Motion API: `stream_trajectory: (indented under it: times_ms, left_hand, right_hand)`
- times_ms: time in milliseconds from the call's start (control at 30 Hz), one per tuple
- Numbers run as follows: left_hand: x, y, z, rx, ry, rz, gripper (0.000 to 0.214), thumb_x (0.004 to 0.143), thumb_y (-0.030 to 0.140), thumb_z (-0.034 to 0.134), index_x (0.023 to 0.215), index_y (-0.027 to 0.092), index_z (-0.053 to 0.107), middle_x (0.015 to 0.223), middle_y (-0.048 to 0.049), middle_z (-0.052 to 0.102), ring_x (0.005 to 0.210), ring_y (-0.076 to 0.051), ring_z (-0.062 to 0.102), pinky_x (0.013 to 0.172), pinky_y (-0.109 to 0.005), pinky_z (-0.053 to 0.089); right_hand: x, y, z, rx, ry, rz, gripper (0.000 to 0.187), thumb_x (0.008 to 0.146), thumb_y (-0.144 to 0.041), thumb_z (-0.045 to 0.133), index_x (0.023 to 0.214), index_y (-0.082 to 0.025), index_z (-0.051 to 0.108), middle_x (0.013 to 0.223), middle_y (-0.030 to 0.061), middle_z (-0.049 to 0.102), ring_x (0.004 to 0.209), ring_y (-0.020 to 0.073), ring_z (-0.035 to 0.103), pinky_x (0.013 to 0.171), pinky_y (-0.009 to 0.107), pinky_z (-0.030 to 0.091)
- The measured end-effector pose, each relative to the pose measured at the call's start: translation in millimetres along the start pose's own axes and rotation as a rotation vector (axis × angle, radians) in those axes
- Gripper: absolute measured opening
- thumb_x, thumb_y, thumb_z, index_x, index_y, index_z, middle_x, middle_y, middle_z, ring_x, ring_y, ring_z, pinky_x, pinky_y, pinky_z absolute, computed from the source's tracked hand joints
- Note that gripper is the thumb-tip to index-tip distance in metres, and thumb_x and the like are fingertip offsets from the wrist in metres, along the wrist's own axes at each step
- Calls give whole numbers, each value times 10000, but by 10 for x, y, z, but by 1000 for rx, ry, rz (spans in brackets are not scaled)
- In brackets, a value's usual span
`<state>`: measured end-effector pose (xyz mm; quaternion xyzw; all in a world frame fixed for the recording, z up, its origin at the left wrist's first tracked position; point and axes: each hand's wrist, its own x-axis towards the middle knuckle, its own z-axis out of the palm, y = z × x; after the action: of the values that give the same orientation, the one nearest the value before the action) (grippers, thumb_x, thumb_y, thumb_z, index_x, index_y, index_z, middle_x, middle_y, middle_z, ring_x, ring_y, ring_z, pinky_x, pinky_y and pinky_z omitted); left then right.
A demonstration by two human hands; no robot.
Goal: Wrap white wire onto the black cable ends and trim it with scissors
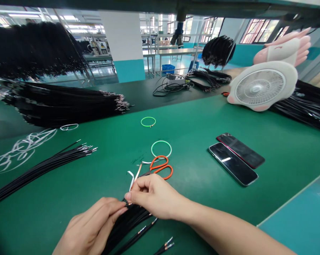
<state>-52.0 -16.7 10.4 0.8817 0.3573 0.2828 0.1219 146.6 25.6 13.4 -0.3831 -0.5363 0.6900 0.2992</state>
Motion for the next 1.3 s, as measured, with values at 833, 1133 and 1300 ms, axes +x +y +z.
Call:
stream_trajectory:
  times_ms: [833,1133,1300]
  left_hand:
    - [-7,29,66,239,-13,169,213,904,27,440,1053,123,558,797,-76,699,653,-176,661,586,-261,477]
    - [-13,56,135,183,-61,-38,169,931,80,432,924,203,547,715,-9,618,552,-144,611,538,-251,444]
    - [-57,-14,174,141,-75,-104,150,958,151,427,958,233,552,749,17,614,561,-114,626,559,-216,454]
  right_hand:
    - [52,133,-37,-166,-9,41,285,802,-331,626,586,-164,543,547,-36,493,502,92,374,488,213,325]
    - [46,103,-88,-256,-74,-43,283,855,-330,578,632,-161,537,597,-26,504,556,100,406,504,209,311]
    - [49,36,-171,-325,-159,-84,290,907,-350,528,726,-136,606,675,-11,530,615,106,447,552,211,350]
